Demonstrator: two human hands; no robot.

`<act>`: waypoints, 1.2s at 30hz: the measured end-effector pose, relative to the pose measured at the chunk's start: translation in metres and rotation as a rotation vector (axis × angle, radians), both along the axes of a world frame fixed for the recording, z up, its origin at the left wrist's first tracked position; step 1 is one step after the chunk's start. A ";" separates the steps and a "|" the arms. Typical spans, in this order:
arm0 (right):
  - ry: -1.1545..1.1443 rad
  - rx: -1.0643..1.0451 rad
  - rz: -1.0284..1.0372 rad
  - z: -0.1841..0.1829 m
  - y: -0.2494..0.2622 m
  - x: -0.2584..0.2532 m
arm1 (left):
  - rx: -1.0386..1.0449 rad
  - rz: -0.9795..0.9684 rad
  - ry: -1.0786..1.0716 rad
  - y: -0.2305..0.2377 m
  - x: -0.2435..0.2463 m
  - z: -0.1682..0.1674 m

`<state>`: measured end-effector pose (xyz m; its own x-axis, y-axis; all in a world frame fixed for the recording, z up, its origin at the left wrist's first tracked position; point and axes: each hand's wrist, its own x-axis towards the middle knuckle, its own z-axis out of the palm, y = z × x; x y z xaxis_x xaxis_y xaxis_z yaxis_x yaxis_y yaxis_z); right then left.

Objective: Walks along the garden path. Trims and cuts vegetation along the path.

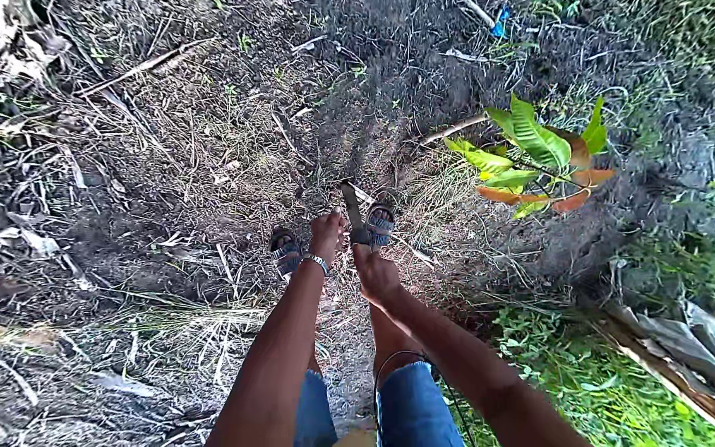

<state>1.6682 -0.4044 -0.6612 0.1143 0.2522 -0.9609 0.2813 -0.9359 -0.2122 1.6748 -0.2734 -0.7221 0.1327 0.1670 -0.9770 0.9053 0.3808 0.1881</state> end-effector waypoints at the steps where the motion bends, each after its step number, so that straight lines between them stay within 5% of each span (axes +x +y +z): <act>1: 0.018 -0.016 -0.003 0.000 0.002 -0.001 | -0.001 -0.010 0.006 0.000 0.000 -0.002; 31: -0.015 -0.001 -0.011 0.007 0.009 0.000 | -0.056 0.073 -0.014 0.002 -0.005 0.003; 36: -0.088 0.042 -0.115 0.032 -0.015 0.032 | -0.043 0.153 -0.014 0.008 -0.018 0.024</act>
<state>1.6999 -0.4198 -0.6293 0.2280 0.2725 -0.9347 0.1922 -0.9537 -0.2312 1.6573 -0.2654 -0.6983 0.1225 0.1447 -0.9819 0.8336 0.5219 0.1809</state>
